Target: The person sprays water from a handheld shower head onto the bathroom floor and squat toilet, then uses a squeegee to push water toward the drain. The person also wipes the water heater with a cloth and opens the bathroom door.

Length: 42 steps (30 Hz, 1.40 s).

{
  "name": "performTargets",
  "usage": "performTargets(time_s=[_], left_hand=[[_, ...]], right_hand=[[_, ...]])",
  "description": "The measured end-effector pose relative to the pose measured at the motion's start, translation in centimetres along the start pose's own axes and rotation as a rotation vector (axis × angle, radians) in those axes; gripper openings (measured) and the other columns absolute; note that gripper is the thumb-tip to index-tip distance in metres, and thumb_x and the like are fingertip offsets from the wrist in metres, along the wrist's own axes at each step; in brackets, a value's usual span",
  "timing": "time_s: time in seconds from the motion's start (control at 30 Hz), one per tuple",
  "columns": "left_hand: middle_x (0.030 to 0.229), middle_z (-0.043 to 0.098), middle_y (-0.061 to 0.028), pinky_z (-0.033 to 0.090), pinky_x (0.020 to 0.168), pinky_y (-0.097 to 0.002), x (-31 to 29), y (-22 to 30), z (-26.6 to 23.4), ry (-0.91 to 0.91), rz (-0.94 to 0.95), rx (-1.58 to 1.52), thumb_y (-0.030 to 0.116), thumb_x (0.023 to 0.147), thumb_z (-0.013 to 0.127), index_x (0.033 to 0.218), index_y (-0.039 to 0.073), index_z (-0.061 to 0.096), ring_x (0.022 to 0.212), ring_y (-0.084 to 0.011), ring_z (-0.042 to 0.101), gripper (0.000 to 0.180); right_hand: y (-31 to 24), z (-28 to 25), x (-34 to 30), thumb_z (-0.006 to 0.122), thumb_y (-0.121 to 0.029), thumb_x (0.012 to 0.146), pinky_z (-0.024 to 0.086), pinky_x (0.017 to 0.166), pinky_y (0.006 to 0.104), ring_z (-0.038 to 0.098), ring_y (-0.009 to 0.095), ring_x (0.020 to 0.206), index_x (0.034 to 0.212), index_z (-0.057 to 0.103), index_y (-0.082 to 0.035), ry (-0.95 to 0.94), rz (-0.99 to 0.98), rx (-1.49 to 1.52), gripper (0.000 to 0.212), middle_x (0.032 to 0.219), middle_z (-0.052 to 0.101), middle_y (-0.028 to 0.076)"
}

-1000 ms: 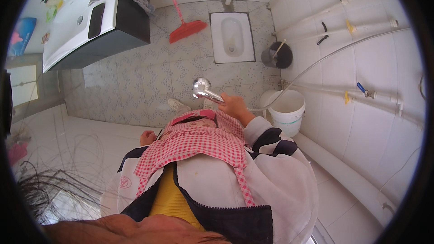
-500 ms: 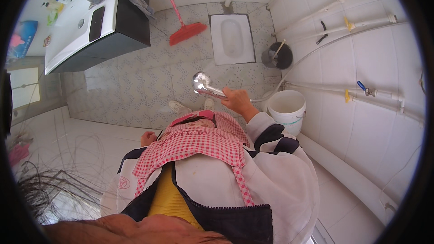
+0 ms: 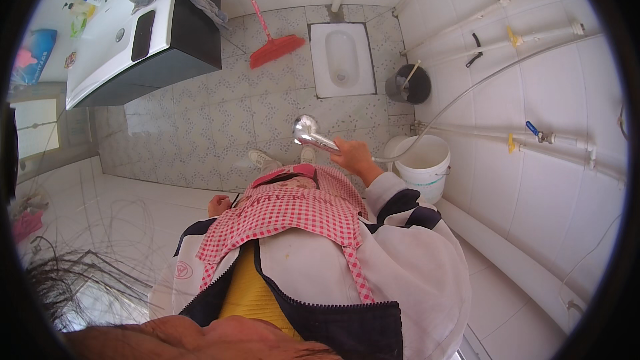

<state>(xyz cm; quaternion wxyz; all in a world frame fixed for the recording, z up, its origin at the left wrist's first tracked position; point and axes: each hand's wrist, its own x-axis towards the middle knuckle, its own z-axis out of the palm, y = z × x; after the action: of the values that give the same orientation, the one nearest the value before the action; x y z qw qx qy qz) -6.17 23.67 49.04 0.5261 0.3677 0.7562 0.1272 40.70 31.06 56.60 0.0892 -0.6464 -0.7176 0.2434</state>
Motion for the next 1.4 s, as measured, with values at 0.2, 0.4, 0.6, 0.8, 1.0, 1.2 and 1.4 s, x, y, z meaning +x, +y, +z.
performTargets(time_s=[0.2,0.4,0.6,0.8,1.0,1.2,1.4], left_hand=[[0.072,0.065,-0.0092,0.048,0.050,-0.0253,0.0,-0.1,0.1,-0.013,-0.001,-0.031,0.013,0.082,0.059,0.096,-0.001,0.059,0.060,-0.0131,0.061,0.019],[0.072,0.065,-0.0093,0.048,0.050,-0.0256,-0.1,-0.2,0.1,-0.011,-0.012,-0.064,0.013,0.082,0.059,0.096,-0.001,0.059,0.060,-0.0133,0.061,0.019],[0.074,0.065,-0.0095,0.048,0.051,-0.0252,-0.4,-0.2,0.5,-0.008,-0.016,-0.063,0.012,0.082,0.059,0.097,-0.001,0.059,0.061,-0.0133,0.061,0.019],[0.074,0.065,-0.0092,0.048,0.050,-0.0253,-0.3,-0.2,0.6,-0.010,-0.019,-0.050,0.012,0.083,0.059,0.097,-0.001,0.059,0.061,-0.0134,0.061,0.020],[0.073,0.065,-0.0088,0.048,0.050,-0.0255,-0.3,-0.4,0.5,0.000,-0.025,-0.048,0.012,0.083,0.059,0.097,0.000,0.059,0.061,-0.0132,0.061,0.019],[0.073,0.065,-0.0089,0.049,0.051,-0.0262,-0.6,-0.3,0.4,0.001,-0.003,-0.007,0.013,0.084,0.059,0.098,0.000,0.059,0.061,-0.0134,0.062,0.019],[0.074,0.066,-0.0094,0.050,0.051,-0.0267,-0.7,-0.2,0.2,0.020,-0.011,0.010,0.013,0.084,0.059,0.098,0.000,0.059,0.061,-0.0139,0.062,0.019]], right_hand=[[0.6,-0.5,1.3,0.064,-0.028,0.071,0.045,0.050,0.0458,0.058,0.036,0.055,0.080,0.050,-0.010,0.082,-0.099,0.001,0.025,0.060,0.058,0.014],[-0.3,-1.1,1.6,0.064,-0.028,0.071,0.044,0.049,0.0460,0.058,0.035,0.054,0.079,0.049,-0.010,0.054,-0.118,-0.037,0.025,0.060,0.058,0.013],[-1.2,-0.9,1.6,0.063,-0.031,0.073,0.044,0.050,0.0467,0.058,0.037,0.055,0.083,0.052,-0.011,0.021,-0.144,0.049,0.025,0.061,0.058,0.015],[-3.1,-0.3,3.3,0.064,-0.031,0.074,0.044,0.049,0.0460,0.057,0.037,0.055,0.084,0.054,-0.010,0.018,-0.210,0.220,0.026,0.061,0.058,0.015],[-4.2,-0.5,5.1,0.065,-0.031,0.073,0.044,0.049,0.0456,0.057,0.036,0.055,0.084,0.054,-0.011,0.082,-0.282,0.218,0.026,0.061,0.058,0.014],[-4.3,-1.4,7.0,0.066,-0.031,0.073,0.044,0.049,0.0445,0.058,0.036,0.056,0.084,0.053,-0.011,0.142,-0.272,0.194,0.026,0.062,0.058,0.013],[-4.2,-3.1,9.1,0.065,-0.027,0.073,0.044,0.050,0.0438,0.058,0.036,0.058,0.083,0.054,-0.011,0.207,-0.232,0.198,0.023,0.062,0.058,0.013]])
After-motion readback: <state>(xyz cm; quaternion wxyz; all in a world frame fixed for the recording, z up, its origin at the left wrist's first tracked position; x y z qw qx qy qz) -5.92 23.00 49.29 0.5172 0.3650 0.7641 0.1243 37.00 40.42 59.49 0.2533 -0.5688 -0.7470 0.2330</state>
